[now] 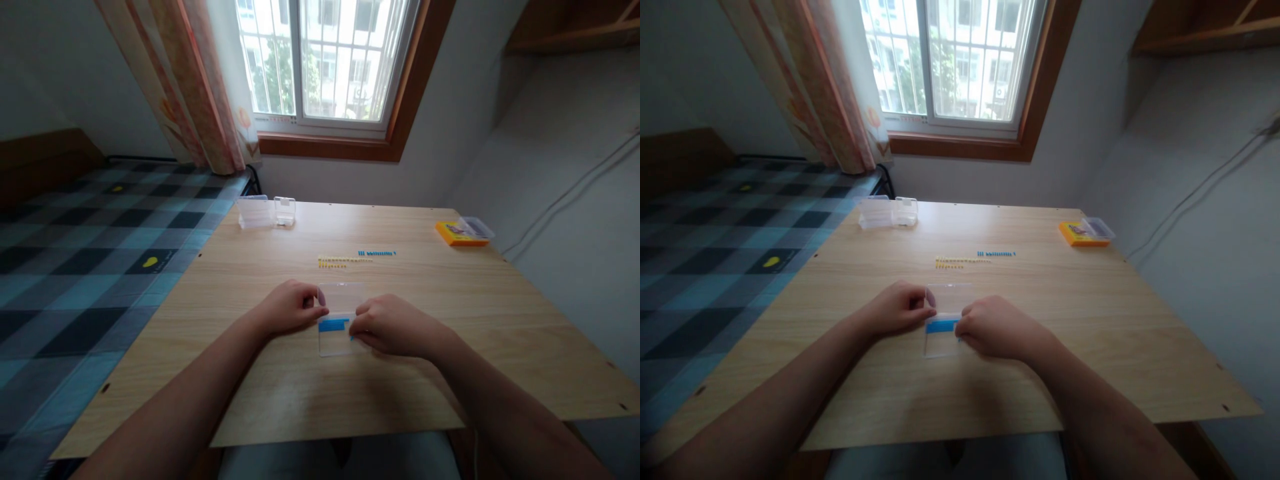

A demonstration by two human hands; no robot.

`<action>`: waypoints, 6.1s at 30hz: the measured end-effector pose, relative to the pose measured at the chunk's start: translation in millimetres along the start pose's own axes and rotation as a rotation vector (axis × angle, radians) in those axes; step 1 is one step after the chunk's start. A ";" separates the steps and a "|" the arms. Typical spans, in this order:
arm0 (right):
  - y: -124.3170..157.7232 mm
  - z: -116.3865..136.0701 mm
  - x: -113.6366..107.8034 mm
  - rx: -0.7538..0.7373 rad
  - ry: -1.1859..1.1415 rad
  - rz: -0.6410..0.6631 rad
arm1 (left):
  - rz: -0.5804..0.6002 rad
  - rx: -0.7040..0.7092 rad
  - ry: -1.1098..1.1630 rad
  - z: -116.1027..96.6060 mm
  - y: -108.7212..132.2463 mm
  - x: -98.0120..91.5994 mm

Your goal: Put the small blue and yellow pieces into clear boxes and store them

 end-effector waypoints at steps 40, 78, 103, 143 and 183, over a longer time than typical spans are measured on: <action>2.4 -5.5 -5.5 0.150 -0.051 -0.013 | 0.075 0.002 -0.063 -0.5 0.0 4.0; 2.7 -8.9 -1.6 0.124 -0.093 0.008 | 0.077 0.042 -0.058 -5.2 0.7 3.3; 23.8 -16.9 -40.0 -0.080 -0.236 -0.299 | 0.088 0.033 -0.081 -5.0 0.2 3.5; 60.4 -85.1 -65.4 0.184 -0.160 -1.163 | 0.083 0.034 -0.085 -4.5 -0.6 4.0; -32.9 -211.0 -46.4 0.422 -0.003 -0.780 | -0.026 -0.004 -0.073 4.5 -4.7 -1.7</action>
Point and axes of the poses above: each hand's wrist, its own y-axis away from the middle knuckle, its own x-axis out of the palm, z = x × y, the point moved 9 cm from there along -y, towards the middle knuckle, and after that the axes turned 10 degrees about -y, right-handed, at the moved point
